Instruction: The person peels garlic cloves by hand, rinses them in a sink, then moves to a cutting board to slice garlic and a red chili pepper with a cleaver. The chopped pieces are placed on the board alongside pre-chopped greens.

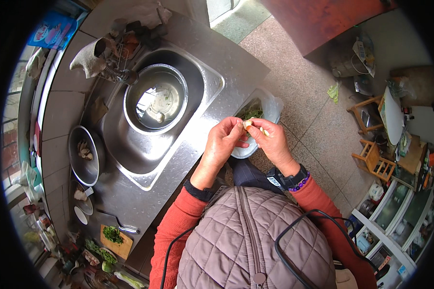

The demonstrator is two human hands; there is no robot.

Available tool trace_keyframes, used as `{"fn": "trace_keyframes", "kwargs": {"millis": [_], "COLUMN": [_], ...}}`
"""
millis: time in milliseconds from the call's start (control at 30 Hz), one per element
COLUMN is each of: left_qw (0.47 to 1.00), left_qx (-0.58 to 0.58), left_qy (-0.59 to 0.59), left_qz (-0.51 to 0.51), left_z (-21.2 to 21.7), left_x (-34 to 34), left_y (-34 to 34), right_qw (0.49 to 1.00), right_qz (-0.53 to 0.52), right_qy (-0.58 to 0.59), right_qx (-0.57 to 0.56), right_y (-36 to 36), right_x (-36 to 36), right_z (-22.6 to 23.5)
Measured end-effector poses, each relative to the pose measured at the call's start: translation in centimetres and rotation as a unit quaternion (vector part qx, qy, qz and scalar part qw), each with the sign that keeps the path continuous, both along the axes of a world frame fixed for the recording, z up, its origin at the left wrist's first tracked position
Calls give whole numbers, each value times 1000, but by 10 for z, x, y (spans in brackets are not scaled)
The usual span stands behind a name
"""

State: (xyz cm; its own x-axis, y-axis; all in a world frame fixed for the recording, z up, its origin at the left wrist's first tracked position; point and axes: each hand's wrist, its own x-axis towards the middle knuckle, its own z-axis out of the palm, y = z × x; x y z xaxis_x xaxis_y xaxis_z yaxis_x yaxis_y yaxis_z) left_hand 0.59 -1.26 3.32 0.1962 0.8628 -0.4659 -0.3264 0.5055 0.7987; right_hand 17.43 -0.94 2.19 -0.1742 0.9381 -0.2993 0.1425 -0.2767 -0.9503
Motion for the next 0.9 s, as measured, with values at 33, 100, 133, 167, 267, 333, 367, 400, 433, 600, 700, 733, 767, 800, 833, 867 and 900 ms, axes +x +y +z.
{"fn": "trace_keyframes", "kwargs": {"millis": [33, 100, 133, 167, 267, 333, 367, 400, 433, 600, 700, 733, 767, 800, 833, 867, 900], "left_qw": [1000, 1000, 999, 998, 992, 989, 988, 986, 981, 982, 993, 991, 989, 987, 975, 960, 940], "left_qx": [-5, -5, -1, 3, 20, 51, 74, 98, 118, 132, 81, 98, 104, 104, 139, 167, 205], "left_qy": [-9, 8, 34, 61, 123, 137, 136, 134, 151, 135, 88, 91, 104, 120, 172, 224, 273], "left_qz": [4, 7, 6, 6, 9, 3, -6, -14, -21, -14, -11, -12, -9, -8, -6, -8, -5], "left_z": [0, -1, -1, -2, -2, -3, -3, -3, -3, -5, -5, -5, -4, -3, -2, 0, 1], "left_x": [-2, -7, -9, -10, -10, -8, -7, -6, -5, -6, -9, -9, -8, -6, -5, -4, -2], "left_y": [0, 1, 2, 3, 3, 3, 2, 1, 0, 0, 2, 2, 2, 2, 0, -1, -2], "right_qw": [1000, 999, 998, 997, 998, 988, 979, 978, 978, 980, 994, 996, 997, 997, 995, 991, 992], "right_qz": [-4, -6, -4, -3, 53, 55, 58, 61, 66, 86, 91, 86, 81, 64, 48, 25, 23], "right_qy": [10, 34, 47, 53, -34, -107, -139, -134, -129, -116, -45, -28, -11, 23, 56, 83, 92], "right_qx": [-17, -34, -36, -47, 4, 91, 138, 147, 152, 134, 42, 19, -3, -36, -70, -107, -81], "right_y": [0, 1, 1, 1, 2, 2, 3, 4, 5, 8, 8, 8, 7, 6, 5, 4, 4], "right_x": [0, 0, 0, 0, 1, -3, -4, -4, -4, -4, -2, -2, -2, -3, -5, -6, -9], "right_z": [1, 3, 4, 6, 11, 13, 14, 16, 17, 23, 23, 22, 20, 17, 14, 11, 8]}}
